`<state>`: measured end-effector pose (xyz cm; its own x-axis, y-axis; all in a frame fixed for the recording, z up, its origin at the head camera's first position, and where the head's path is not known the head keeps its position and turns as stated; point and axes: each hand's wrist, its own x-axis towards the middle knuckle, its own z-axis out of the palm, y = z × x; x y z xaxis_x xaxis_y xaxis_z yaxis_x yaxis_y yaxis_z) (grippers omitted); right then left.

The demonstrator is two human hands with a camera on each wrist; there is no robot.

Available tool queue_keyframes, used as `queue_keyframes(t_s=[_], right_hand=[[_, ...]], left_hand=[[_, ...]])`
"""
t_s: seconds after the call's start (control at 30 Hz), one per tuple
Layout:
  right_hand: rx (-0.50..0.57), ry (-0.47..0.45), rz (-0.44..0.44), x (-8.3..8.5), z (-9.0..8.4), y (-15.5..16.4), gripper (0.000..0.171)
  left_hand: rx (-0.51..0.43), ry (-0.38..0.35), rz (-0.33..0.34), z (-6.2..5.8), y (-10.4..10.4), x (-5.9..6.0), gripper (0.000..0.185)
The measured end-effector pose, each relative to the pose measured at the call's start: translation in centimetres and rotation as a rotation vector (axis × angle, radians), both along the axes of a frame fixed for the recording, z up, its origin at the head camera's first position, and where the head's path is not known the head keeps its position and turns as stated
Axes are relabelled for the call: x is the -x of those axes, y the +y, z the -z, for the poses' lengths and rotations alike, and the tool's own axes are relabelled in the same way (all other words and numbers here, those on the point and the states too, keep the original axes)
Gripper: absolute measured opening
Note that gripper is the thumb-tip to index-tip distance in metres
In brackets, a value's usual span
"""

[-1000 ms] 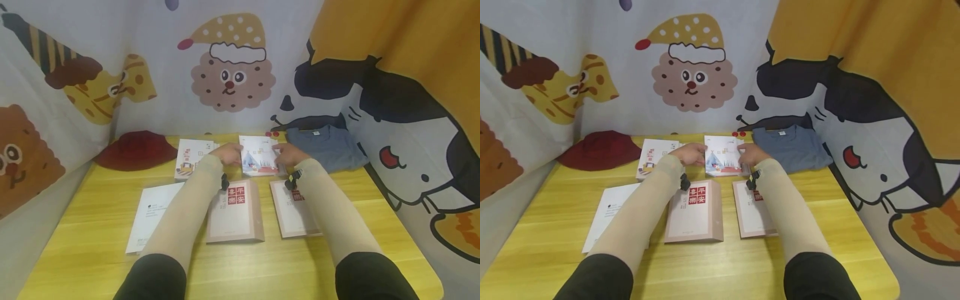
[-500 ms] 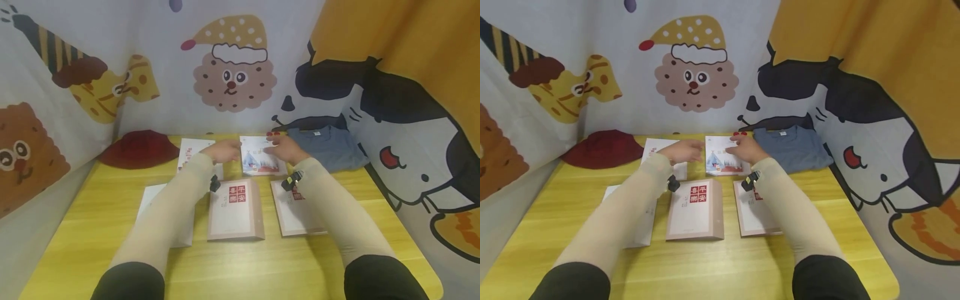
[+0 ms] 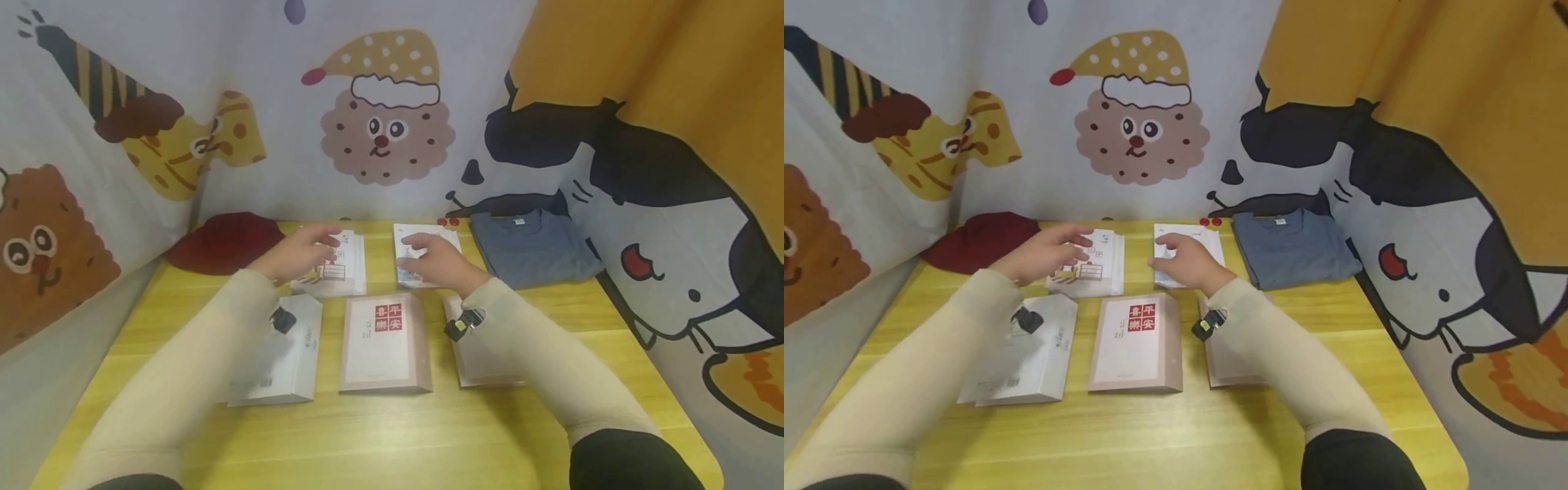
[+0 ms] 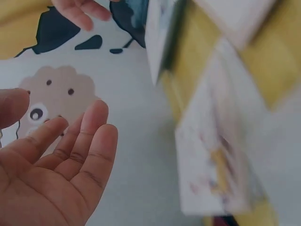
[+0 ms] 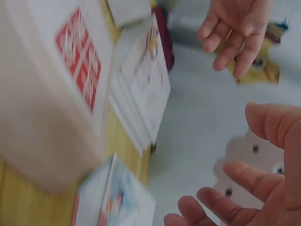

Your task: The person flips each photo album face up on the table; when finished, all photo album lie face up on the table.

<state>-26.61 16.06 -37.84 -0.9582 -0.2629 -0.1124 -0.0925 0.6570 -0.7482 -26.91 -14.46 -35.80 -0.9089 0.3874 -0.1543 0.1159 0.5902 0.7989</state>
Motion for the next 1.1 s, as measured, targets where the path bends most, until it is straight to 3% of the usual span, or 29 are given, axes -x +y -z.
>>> queue_keyframes(t_s=[0.1, 0.3, 0.5, 0.77, 0.93, 1.1], right_hand=[[-0.042, 0.034, -0.042, -1.2, -0.3, -1.3, 0.063], [-0.025, -0.017, -0.092, -3.5, -0.4, -4.0, 0.066], [-0.016, -0.065, -0.184, -5.5, 0.7, -6.8, 0.069], [0.052, -0.104, -0.258, -7.8, 1.9, -10.2, 0.072], [0.091, -0.134, -0.282, -8.5, 3.2, -11.7, 0.076], [0.053, -0.162, -0.302, -9.1, 4.3, -13.5, 0.082]], left_hand=[[0.043, -0.011, -0.033, 0.5, -2.3, -1.3, 0.062], [0.011, 0.008, -0.091, 2.6, -6.4, -3.4, 0.059], [-0.01, 0.059, -0.117, 4.7, -9.7, -5.9, 0.057], [0.069, 0.081, -0.191, 5.7, -11.9, -8.2, 0.058], [0.105, 0.06, -0.178, 6.9, -13.1, -9.3, 0.062], [0.173, 0.03, -0.155, 7.8, -13.9, -10.4, 0.065]])
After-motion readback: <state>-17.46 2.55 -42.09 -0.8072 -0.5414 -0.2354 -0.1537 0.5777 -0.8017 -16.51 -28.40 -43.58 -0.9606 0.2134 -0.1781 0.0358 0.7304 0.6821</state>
